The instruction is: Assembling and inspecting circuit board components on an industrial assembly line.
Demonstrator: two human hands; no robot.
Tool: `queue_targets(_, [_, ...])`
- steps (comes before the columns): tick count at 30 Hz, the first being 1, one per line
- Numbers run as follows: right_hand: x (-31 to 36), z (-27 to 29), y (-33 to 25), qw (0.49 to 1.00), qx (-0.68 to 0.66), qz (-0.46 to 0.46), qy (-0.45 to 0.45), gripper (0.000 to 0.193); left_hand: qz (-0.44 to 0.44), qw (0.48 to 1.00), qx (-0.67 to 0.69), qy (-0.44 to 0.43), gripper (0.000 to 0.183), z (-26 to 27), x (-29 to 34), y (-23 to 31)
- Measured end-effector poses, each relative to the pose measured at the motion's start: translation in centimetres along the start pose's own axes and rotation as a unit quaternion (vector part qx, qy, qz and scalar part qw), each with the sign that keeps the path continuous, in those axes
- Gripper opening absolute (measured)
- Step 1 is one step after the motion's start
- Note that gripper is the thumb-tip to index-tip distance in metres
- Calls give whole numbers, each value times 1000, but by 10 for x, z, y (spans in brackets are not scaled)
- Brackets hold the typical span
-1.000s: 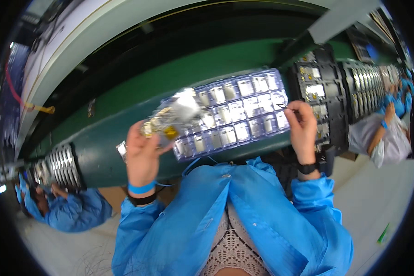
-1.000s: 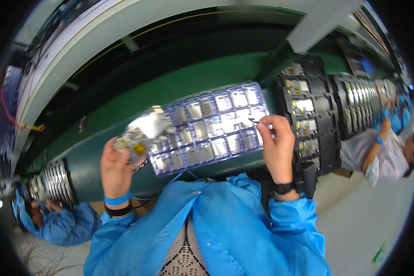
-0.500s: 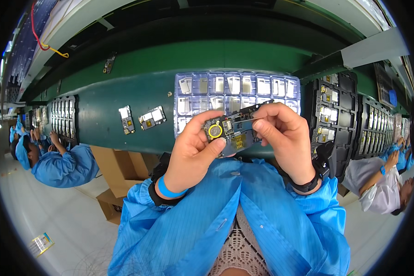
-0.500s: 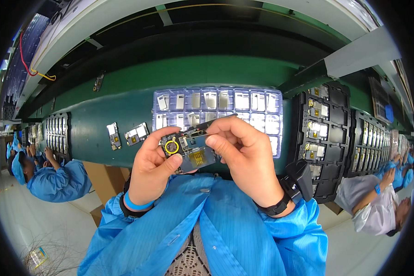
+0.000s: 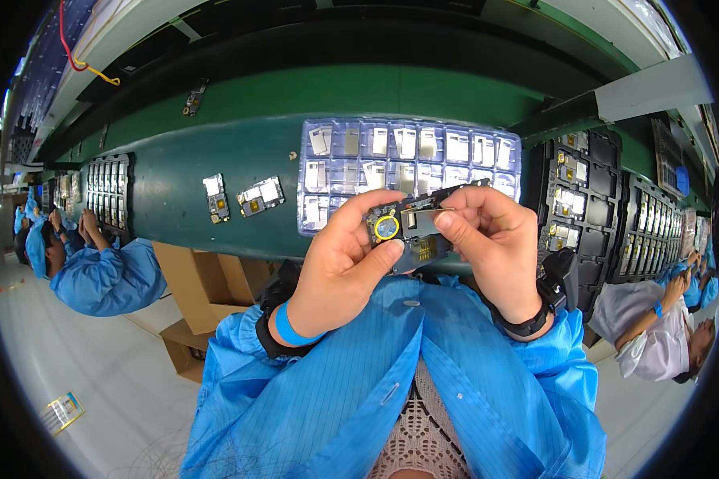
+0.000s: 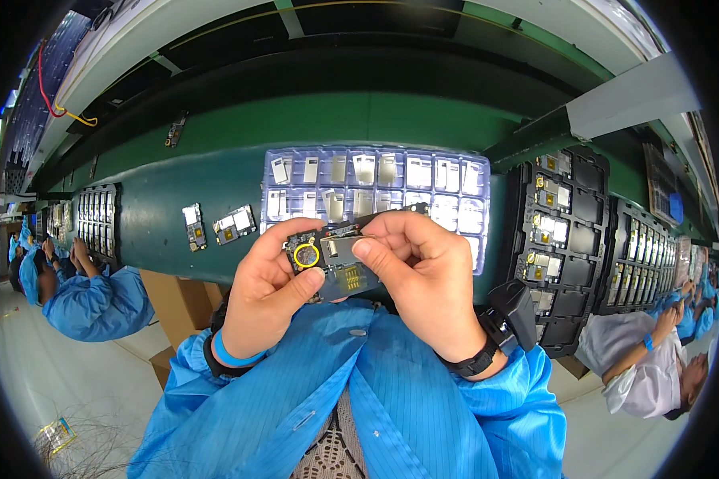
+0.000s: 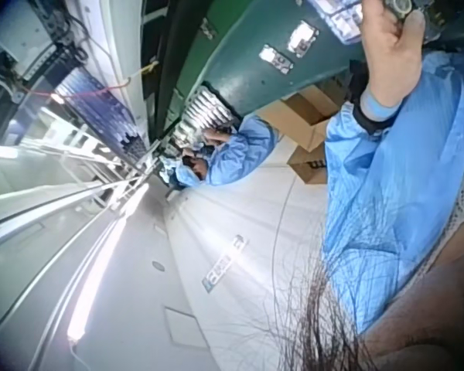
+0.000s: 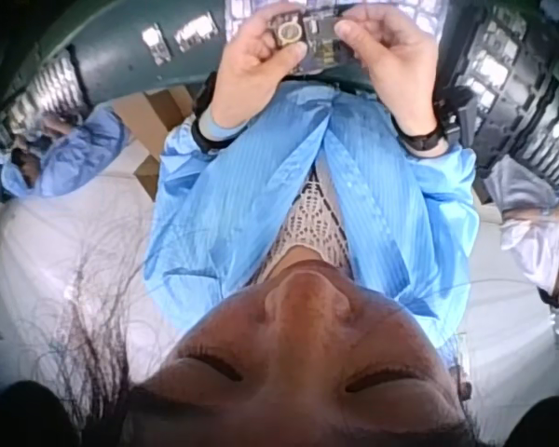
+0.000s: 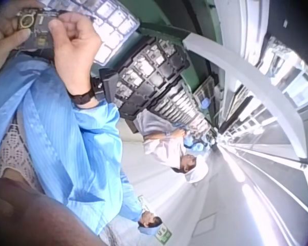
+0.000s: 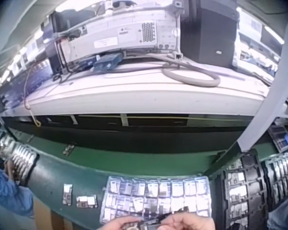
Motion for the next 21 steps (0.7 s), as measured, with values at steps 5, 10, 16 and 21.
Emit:
queue_targets(5, [1, 1, 0, 1000, -1, -1, 3, 10, 1, 1000, -6, -2, 41, -1, 1, 1])
queue_targets(10, [1, 0, 1, 1000, -9, -1, 5, 9, 4, 1000, -7, -1, 41, 0, 1, 1])
queue_targets(16, [1, -1, 3, 1000, -13, -10, -2, 8, 5, 1000, -15, -3, 40, 2, 1, 0])
queue_targets(21, [0, -1, 3, 1000, -21, -3, 3, 8, 1, 1000, -13, -8, 40, 2, 0, 0])
Point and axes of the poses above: each hand's wrist, its own x-axis away from the middle knuckle, its own z-axis out of the back of the hand, y = z × x, the point moved 10 cm from there along -x, towards the middle knuckle, and after that the axes turned 4 degrees about -x, right-handed, at the moved point
